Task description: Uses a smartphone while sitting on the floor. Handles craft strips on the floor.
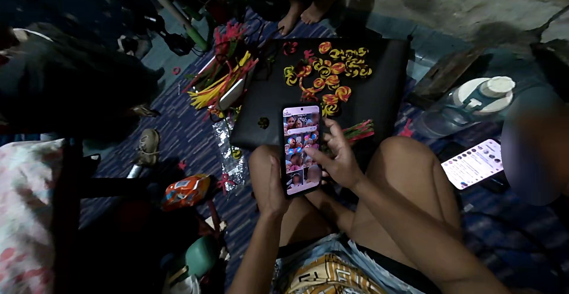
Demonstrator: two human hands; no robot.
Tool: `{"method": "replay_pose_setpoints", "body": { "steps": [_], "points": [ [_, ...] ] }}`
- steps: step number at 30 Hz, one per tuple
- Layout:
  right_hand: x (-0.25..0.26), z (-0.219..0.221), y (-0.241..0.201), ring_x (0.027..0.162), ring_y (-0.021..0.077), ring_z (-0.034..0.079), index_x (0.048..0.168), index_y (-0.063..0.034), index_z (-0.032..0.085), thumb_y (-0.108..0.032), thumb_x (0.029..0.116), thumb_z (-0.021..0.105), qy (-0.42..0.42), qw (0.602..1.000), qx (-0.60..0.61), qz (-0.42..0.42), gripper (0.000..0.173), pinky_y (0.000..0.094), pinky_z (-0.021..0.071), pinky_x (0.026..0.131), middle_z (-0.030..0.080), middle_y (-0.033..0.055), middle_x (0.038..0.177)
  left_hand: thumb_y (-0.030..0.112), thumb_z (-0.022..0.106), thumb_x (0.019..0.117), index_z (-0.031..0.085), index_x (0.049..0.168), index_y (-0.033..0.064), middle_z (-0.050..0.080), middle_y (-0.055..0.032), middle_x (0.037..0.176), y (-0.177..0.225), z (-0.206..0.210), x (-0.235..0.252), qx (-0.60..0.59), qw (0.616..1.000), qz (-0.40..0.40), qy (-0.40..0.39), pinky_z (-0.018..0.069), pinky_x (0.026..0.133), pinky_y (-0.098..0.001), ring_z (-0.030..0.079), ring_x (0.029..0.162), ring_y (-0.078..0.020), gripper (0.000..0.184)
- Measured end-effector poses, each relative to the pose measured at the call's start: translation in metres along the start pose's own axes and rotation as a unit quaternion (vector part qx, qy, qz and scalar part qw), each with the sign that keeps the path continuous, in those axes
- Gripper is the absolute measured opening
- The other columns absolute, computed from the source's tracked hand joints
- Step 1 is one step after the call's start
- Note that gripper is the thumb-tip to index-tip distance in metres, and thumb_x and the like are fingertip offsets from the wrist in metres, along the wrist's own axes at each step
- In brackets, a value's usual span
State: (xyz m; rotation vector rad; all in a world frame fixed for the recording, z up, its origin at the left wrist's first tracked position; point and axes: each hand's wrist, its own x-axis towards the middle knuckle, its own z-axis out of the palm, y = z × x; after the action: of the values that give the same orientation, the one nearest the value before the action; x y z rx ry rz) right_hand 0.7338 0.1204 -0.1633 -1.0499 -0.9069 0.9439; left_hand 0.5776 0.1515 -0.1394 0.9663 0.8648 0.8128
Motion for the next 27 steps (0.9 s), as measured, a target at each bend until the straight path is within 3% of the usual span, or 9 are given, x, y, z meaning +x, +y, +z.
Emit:
{"method": "replay_pose_setpoints", "body": {
  "steps": [2,5,7,10,12,14,24,27],
  "points": [
    [0.001,-0.002,0.0,0.098,0.0016,0.067,0.143,0.004,0.038,-0.015,0.0962,0.062,0.021,1.0,0.021,-0.007,0.055,0.0216,0.0553,0.09,0.069,0.0046,0.109,0.081,0.053,0.0831,0.051,0.13,0.0083,0.074,0.003,0.106,-0.004,0.0,-0.001,0.021,1.0,-0.001,-0.008,0.0616,0.086,-0.0317,0.072,0.099,-0.0084,0.087],
    [0.001,0.0,-0.001,0.093,-0.0021,0.064,0.139,0.0043,0.043,-0.015,0.1045,0.046,0.053,0.998,0.043,-0.005,0.04,0.0192,0.0531,0.087,0.067,0.0018,0.106,0.077,0.048,0.0893,0.056,0.125,0.0099,0.075,0.0032,0.103,-0.004,0.006,-0.002,0.008,1.0,-0.004,-0.014,0.062,0.085,-0.0306,0.073,0.097,-0.0081,0.077],
    [0.0,0.004,0.0,0.087,-0.0043,0.062,0.137,0.0043,0.047,-0.014,0.1074,0.041,0.081,0.996,0.041,-0.009,0.035,0.0152,0.053,0.08,0.064,0.0009,0.104,0.08,0.053,0.0842,0.059,0.123,0.0125,0.076,0.003,0.103,-0.004,0.008,-0.002,0.0,1.0,-0.009,-0.013,0.0623,0.083,-0.0307,0.073,0.096,-0.0083,0.078],
    [0.0,0.007,0.005,0.087,-0.0025,0.064,0.136,0.0064,0.047,-0.012,0.1031,0.052,0.106,0.993,0.04,-0.02,0.037,0.0171,0.0542,0.082,0.067,0.0023,0.101,0.081,0.056,0.0803,0.062,0.123,0.0148,0.075,0.0032,0.104,-0.006,0.009,0.0,-0.003,1.0,-0.002,-0.022,0.062,0.085,-0.031,0.073,0.097,-0.0086,0.079],
    [-0.001,0.007,0.006,0.093,0.0,0.068,0.136,0.0037,0.046,-0.015,0.0931,0.069,0.097,0.994,0.048,-0.024,0.052,0.0199,0.0562,0.086,0.071,0.002,0.105,0.079,0.059,0.0796,0.064,0.121,0.0169,0.076,0.0034,0.103,-0.007,0.011,0.0,-0.01,1.0,0.003,-0.025,0.0624,0.084,-0.0313,0.073,0.097,-0.0087,0.075],
    [-0.001,0.007,0.007,0.096,0.0016,0.068,0.137,0.0024,0.044,-0.019,0.0884,0.075,0.09,0.994,0.056,-0.036,0.061,0.0211,0.0568,0.087,0.072,0.0022,0.106,0.079,0.06,0.0788,0.065,0.121,0.018,0.076,0.0036,0.103,-0.006,0.013,0.0,-0.015,0.999,0.006,-0.029,0.0624,0.084,-0.0311,0.073,0.096,-0.0084,0.074],
    [-0.001,0.007,0.006,0.092,-0.0004,0.067,0.134,0.0065,0.045,-0.015,0.095,0.062,0.087,0.994,0.061,-0.037,0.048,0.0195,0.0554,0.086,0.071,0.0027,0.103,0.079,0.059,0.0791,0.062,0.123,0.0156,0.076,0.0023,0.104,-0.006,0.011,-0.001,-0.012,1.0,0.008,-0.025,0.0622,0.085,-0.0314,0.073,0.097,-0.0087,0.078],
    [0.001,0.005,0.001,0.086,-0.004,0.065,0.13,0.0055,0.05,-0.015,0.0996,0.056,0.105,0.992,0.062,-0.019,0.037,0.0171,0.0545,0.083,0.068,-0.0017,0.096,0.079,0.061,0.0777,0.061,0.125,0.0147,0.076,0.0022,0.105,-0.007,0.01,-0.002,-0.008,0.999,0.008,-0.03,0.0622,0.085,-0.0314,0.073,0.098,-0.0088,0.08]
  ]
}}
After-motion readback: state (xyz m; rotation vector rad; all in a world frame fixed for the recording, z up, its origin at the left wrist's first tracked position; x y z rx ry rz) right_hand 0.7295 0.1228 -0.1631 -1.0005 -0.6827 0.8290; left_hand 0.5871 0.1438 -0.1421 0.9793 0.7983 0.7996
